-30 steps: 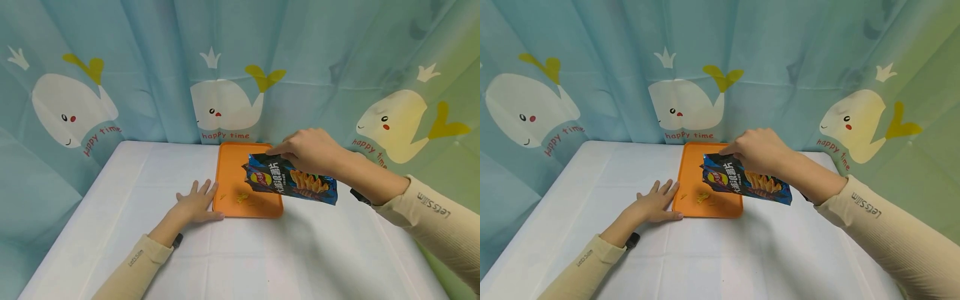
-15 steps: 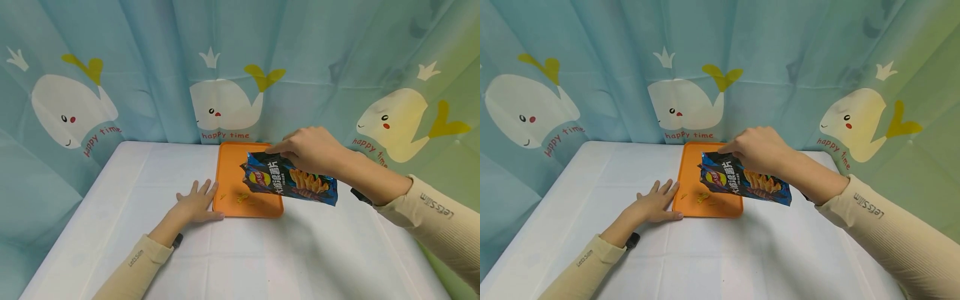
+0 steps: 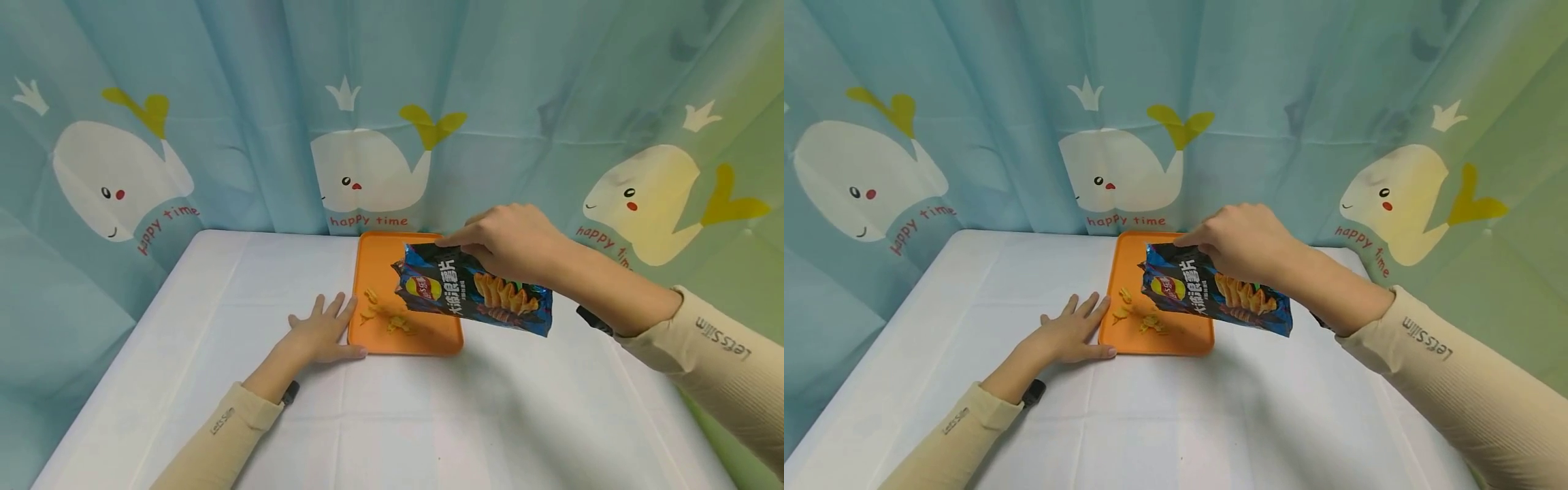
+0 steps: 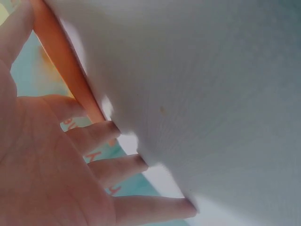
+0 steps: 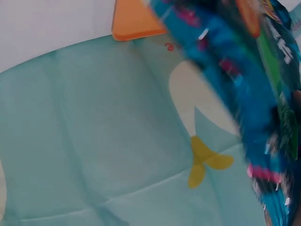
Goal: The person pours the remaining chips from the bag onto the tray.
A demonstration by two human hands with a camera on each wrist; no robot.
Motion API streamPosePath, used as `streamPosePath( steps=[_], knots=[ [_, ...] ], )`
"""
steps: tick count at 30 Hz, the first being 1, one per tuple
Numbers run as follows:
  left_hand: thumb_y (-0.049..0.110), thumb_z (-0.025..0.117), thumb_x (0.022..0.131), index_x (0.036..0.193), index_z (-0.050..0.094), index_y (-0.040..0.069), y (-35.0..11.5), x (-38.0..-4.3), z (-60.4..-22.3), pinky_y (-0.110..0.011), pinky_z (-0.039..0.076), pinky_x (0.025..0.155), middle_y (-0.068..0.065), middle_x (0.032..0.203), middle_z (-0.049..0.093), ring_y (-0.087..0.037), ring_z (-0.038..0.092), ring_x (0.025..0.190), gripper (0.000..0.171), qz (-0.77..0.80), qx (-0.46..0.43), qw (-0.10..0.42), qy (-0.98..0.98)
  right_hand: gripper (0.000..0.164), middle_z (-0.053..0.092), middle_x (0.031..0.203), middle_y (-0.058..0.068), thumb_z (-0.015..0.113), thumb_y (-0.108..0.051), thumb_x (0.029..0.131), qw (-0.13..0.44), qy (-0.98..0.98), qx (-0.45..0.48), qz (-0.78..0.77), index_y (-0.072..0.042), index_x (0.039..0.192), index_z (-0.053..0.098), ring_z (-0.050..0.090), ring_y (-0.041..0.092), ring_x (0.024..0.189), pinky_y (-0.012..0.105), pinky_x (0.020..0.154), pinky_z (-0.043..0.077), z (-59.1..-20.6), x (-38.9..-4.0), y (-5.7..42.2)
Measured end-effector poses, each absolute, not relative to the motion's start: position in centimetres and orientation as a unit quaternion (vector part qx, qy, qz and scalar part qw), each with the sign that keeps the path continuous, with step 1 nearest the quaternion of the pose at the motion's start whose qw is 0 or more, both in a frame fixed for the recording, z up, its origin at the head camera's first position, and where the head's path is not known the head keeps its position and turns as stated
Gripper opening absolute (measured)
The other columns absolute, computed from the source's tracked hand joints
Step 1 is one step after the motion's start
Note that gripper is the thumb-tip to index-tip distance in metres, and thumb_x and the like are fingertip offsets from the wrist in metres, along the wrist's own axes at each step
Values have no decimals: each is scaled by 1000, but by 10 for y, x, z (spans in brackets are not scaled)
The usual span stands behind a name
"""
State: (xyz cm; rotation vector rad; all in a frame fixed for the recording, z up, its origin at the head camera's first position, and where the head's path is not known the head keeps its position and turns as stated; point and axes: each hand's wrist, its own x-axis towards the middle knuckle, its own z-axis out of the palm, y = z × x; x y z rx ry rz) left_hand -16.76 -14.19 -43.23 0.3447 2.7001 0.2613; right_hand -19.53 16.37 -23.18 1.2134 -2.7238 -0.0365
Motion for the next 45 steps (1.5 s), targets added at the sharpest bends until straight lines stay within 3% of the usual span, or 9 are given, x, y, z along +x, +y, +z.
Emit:
streamPosePath(
  steps=[9,16,35,45],
  knots=[
    [75,62,80,162,14,20,-142,-168,-434,-87,16,97,-13,168,10,-49,5,150,110,93,124,201,967,37,59,68,-7,64,-8,96,68,-909,410,-15,-33,122,73,37,10,46,25,43,24,-232,-193,163],
    [75,62,80,162,14,20,-140,-169,-433,-87,17,97,-12,168,11,-50,5,150,109,90,123,195,969,35,68,78,-6,65,-9,95,82,-909,409,-15,-32,120,75,40,9,48,26,41,28,-230,-192,166],
    [75,62,81,162,15,20,-142,-169,-435,-87,17,96,-13,168,11,-50,6,150,108,91,129,193,968,36,73,88,-4,65,-8,95,75,-913,401,-11,-31,122,74,40,9,47,25,41,27,-231,-192,169],
    [74,62,81,162,15,19,-142,-169,-435,-88,17,95,-14,167,11,-51,6,150,109,97,134,190,968,35,69,79,-7,66,-10,95,80,-914,398,-30,-33,120,74,40,8,48,25,41,28,-231,-193,168]
  ],
)
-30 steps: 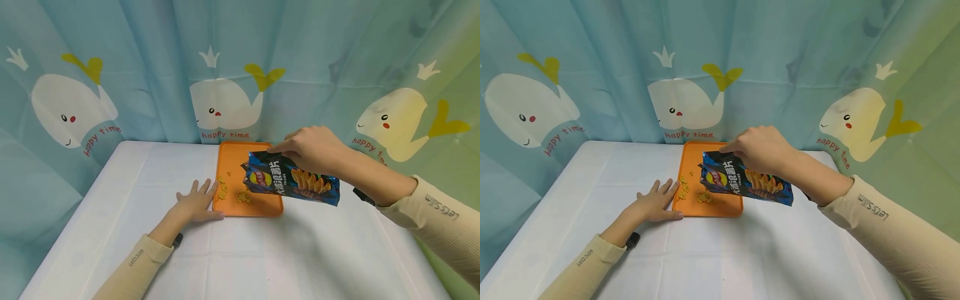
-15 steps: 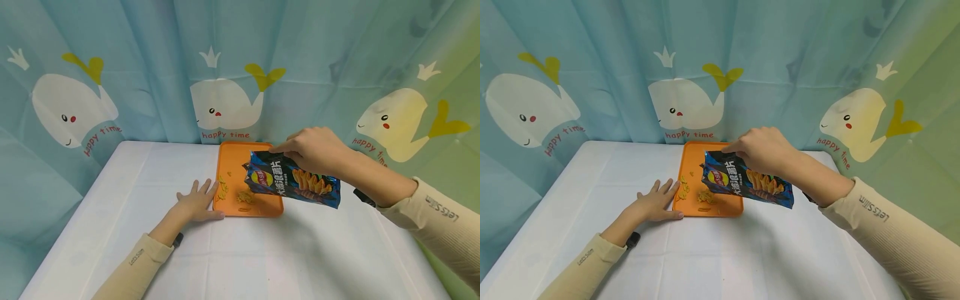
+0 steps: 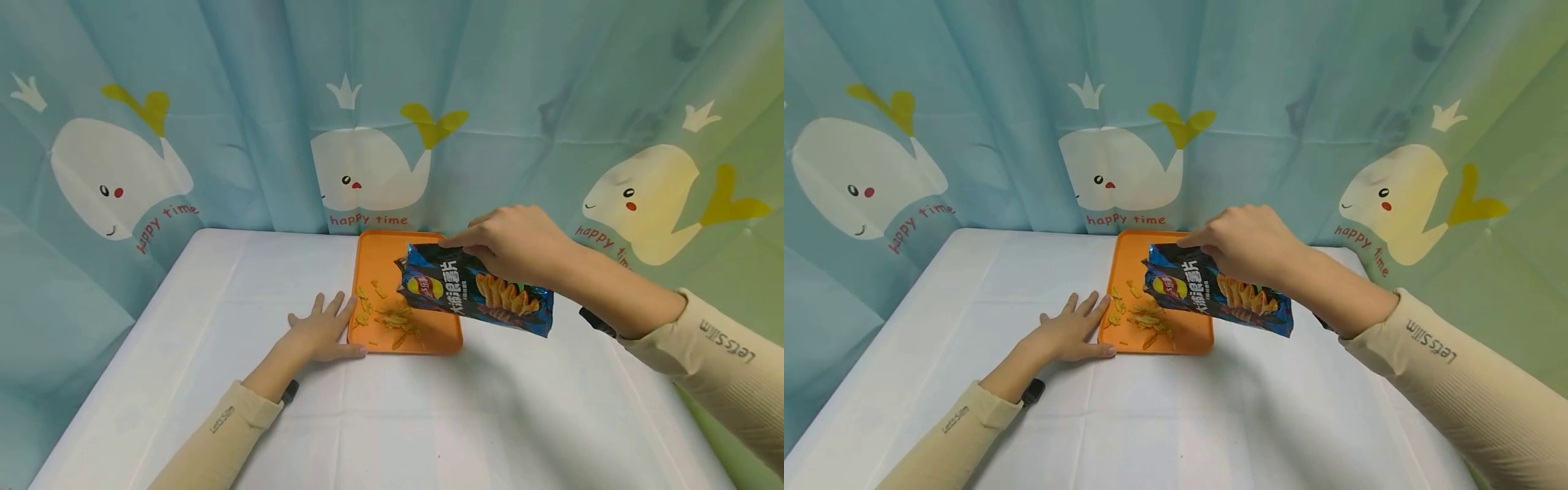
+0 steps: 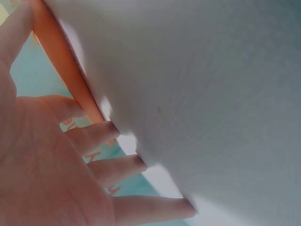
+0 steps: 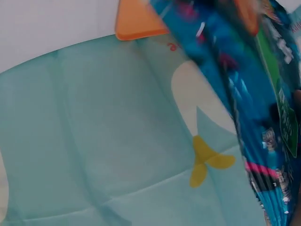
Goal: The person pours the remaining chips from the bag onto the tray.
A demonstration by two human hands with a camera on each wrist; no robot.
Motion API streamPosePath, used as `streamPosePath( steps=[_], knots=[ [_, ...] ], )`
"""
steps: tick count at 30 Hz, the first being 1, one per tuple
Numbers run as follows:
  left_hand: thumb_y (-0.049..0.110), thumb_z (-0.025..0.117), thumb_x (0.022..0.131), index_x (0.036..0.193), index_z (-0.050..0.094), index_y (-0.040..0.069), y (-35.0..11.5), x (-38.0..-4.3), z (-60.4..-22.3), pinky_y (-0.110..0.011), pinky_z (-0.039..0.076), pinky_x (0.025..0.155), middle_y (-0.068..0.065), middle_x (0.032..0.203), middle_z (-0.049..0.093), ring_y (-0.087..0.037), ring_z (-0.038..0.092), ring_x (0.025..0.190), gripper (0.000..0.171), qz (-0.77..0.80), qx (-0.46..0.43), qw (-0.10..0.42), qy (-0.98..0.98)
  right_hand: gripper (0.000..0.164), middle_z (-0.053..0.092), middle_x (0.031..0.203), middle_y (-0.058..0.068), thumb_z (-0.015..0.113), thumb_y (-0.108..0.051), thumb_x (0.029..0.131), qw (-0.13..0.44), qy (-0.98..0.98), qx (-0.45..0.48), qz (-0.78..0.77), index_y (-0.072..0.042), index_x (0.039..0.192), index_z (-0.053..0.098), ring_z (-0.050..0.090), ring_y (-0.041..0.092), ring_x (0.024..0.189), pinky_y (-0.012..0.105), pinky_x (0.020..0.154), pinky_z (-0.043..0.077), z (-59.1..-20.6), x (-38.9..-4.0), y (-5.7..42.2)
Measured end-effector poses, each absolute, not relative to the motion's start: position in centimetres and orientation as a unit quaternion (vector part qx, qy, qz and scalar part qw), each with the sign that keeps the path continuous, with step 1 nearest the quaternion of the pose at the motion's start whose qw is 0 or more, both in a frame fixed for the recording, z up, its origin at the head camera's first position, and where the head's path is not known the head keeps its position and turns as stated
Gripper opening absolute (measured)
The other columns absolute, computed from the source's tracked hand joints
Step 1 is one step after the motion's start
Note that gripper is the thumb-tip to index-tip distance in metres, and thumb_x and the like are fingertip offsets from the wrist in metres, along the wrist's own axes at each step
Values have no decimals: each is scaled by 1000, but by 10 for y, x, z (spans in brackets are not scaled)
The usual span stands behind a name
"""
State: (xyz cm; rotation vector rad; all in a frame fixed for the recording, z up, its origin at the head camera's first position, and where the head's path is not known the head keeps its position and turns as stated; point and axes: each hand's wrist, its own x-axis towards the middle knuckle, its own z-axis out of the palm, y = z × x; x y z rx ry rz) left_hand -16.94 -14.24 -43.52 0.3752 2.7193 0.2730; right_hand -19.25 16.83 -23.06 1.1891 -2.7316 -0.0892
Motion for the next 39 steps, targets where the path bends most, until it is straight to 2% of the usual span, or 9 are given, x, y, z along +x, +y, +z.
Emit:
streamPosePath(
  steps=[12,19,30,39],
  knots=[
    [74,62,82,162,15,19,-142,-168,-434,-88,17,95,-14,167,12,-51,6,150,108,97,133,192,968,35,65,74,-6,64,-10,96,72,-913,401,-29,-32,121,74,38,11,46,25,41,25,-232,-194,167],
    [75,62,81,162,15,19,-143,-168,-434,-88,18,95,-14,167,11,-51,7,150,108,92,134,190,968,35,71,83,-6,65,-10,95,73,-917,391,-33,-34,120,74,38,10,45,24,41,24,-231,-192,167],
    [75,62,81,162,15,19,-143,-169,-433,-88,18,95,-13,167,11,-51,7,150,109,96,131,190,968,35,71,83,-4,64,-9,96,66,-915,398,-21,-31,121,74,38,10,45,24,41,24,-233,-195,165],
    [74,63,81,162,14,19,-142,-168,-434,-88,16,95,-13,168,10,-50,5,150,109,103,130,190,968,35,65,74,-8,66,-11,95,73,-918,389,-35,-33,121,74,38,10,45,25,41,25,-230,-193,167]
  ],
)
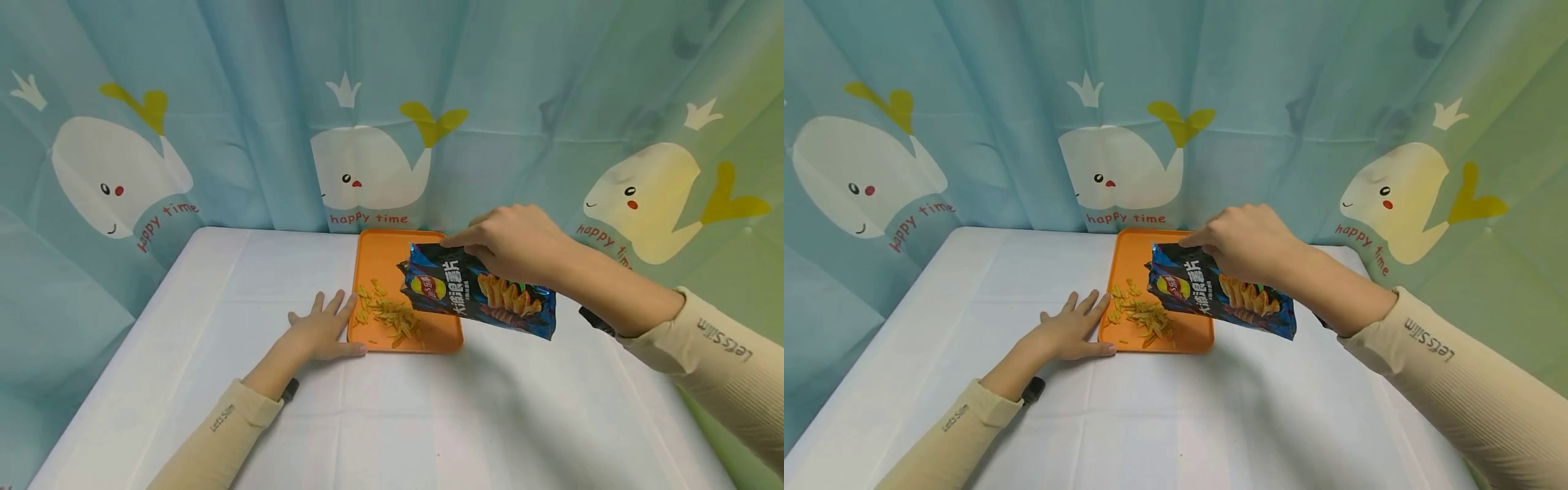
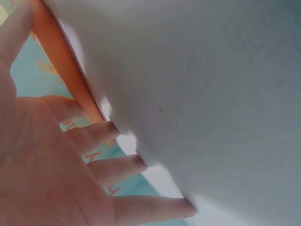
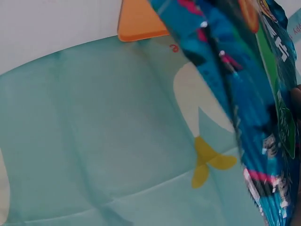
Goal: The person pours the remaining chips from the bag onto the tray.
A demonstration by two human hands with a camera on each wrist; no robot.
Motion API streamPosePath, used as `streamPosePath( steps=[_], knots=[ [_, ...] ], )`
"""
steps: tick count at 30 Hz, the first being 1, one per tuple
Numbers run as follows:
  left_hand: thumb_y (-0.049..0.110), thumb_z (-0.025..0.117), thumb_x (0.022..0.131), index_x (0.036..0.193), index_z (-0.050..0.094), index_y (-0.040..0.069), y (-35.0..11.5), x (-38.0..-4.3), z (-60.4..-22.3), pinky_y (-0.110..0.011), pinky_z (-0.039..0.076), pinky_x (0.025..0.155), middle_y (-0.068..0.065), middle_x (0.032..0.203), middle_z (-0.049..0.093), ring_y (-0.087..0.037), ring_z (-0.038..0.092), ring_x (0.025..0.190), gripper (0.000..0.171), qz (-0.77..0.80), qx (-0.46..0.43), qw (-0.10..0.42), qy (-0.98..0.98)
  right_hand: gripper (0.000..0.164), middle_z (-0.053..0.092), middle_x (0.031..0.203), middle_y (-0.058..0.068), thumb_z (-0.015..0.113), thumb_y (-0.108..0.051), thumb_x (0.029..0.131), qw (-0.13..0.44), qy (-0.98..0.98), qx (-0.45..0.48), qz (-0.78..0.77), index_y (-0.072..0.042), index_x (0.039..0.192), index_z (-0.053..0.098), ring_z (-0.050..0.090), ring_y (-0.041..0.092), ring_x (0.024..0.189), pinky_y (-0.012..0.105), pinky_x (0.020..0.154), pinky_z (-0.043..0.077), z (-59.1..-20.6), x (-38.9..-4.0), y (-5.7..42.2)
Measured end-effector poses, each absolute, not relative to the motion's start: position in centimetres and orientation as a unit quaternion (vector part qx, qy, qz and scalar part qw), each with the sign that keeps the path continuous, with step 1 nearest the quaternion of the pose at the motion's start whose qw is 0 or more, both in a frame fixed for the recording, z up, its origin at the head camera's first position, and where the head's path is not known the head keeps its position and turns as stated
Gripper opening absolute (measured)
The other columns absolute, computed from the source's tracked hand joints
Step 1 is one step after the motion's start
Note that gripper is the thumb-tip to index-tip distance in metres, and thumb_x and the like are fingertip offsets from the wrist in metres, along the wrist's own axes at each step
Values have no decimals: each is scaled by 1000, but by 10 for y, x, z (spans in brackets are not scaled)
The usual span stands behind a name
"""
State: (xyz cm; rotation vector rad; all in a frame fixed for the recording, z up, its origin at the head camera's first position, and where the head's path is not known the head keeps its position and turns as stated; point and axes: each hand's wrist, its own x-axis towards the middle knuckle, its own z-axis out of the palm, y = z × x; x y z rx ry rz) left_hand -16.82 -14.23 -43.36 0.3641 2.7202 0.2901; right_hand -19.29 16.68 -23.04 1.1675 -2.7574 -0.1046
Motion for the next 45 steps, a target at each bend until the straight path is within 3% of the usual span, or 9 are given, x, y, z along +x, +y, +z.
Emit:
streamPosePath(
  steps=[7,17,45],
  knots=[
    [75,62,81,162,14,19,-142,-169,-432,-88,16,95,-13,168,10,-51,6,150,109,100,128,192,968,35,68,79,-5,64,-11,96,57,-917,394,-28,-32,122,73,37,11,45,24,42,23,-233,-192,166],
    [75,62,81,162,13,20,-142,-169,-435,-88,16,95,-13,168,10,-51,6,150,109,100,131,191,968,35,61,70,-7,64,-11,96,62,-916,395,-39,-32,122,73,35,12,44,24,42,21,-232,-193,166],
    [75,62,81,162,14,20,-142,-169,-433,-88,18,95,-13,168,10,-50,6,150,109,97,133,190,968,34,68,79,-6,65,-11,95,70,-914,397,-43,-32,119,74,37,10,45,24,41,26,-224,-188,168]
  ],
)
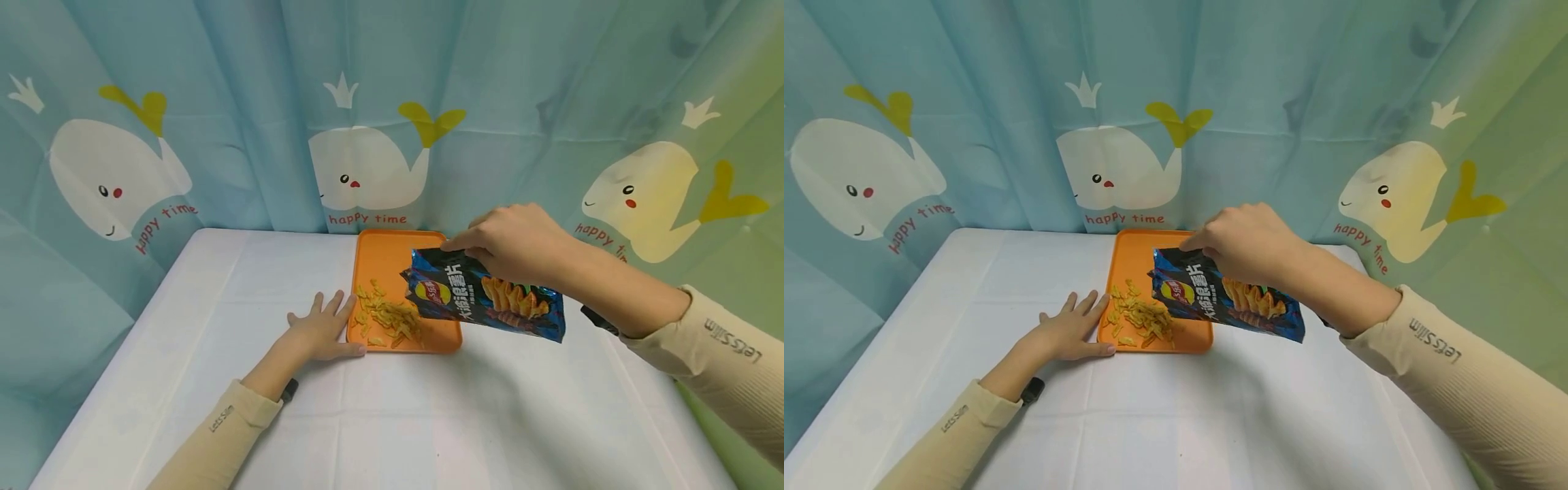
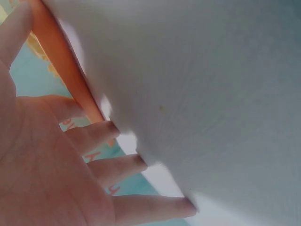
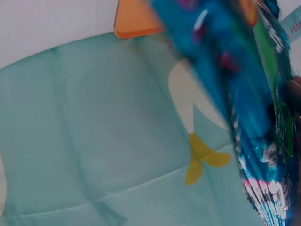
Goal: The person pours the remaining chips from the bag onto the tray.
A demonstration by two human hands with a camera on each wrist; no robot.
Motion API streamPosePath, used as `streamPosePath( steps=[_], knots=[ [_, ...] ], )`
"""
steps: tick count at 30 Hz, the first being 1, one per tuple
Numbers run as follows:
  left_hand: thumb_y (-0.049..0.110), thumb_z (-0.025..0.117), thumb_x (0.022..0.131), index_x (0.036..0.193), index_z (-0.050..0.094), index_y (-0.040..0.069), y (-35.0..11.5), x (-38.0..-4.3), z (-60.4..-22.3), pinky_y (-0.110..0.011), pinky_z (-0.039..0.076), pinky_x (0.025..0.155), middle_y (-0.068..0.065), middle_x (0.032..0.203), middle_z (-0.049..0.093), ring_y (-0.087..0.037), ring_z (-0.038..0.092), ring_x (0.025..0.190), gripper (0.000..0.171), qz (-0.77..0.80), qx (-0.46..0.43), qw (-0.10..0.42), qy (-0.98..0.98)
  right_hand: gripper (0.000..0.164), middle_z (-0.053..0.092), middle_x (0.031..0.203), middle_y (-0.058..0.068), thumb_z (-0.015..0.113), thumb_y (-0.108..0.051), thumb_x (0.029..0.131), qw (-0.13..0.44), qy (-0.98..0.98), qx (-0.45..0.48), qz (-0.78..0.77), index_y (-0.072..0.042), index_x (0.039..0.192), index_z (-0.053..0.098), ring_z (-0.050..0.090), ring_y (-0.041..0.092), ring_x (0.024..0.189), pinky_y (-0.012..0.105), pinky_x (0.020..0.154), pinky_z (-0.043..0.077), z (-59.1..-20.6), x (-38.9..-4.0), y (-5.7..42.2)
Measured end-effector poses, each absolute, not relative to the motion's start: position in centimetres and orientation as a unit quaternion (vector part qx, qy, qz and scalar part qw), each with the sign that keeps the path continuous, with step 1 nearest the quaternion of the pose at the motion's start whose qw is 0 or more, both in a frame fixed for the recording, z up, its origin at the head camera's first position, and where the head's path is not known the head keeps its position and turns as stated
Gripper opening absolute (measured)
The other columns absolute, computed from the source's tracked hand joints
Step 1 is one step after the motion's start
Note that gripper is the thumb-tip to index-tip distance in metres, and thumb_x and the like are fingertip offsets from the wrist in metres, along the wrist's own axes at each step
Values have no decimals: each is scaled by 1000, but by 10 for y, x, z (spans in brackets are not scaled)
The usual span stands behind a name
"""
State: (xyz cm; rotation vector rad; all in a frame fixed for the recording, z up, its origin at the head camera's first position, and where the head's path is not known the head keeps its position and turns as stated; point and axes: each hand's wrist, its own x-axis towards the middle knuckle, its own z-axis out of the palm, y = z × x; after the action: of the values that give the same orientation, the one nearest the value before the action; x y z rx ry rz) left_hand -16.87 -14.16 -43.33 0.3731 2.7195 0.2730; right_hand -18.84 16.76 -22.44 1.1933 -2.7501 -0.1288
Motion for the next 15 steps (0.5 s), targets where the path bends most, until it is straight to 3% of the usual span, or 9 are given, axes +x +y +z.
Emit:
streamPosePath(
  steps=[12,15],
  knots=[
    [75,62,81,162,14,19,-142,-167,-432,-88,18,95,-14,167,10,-51,6,150,109,97,129,194,968,34,72,85,-3,64,-10,95,63,-916,393,-51,-32,118,75,36,12,43,24,41,23,-219,-189,166],
    [75,61,81,162,14,19,-142,-167,-432,-88,19,94,-14,167,11,-51,7,150,109,96,130,193,968,33,69,79,-4,63,-11,96,66,-916,392,-52,-32,119,75,35,12,43,25,41,22,-218,-190,166]
  ],
)
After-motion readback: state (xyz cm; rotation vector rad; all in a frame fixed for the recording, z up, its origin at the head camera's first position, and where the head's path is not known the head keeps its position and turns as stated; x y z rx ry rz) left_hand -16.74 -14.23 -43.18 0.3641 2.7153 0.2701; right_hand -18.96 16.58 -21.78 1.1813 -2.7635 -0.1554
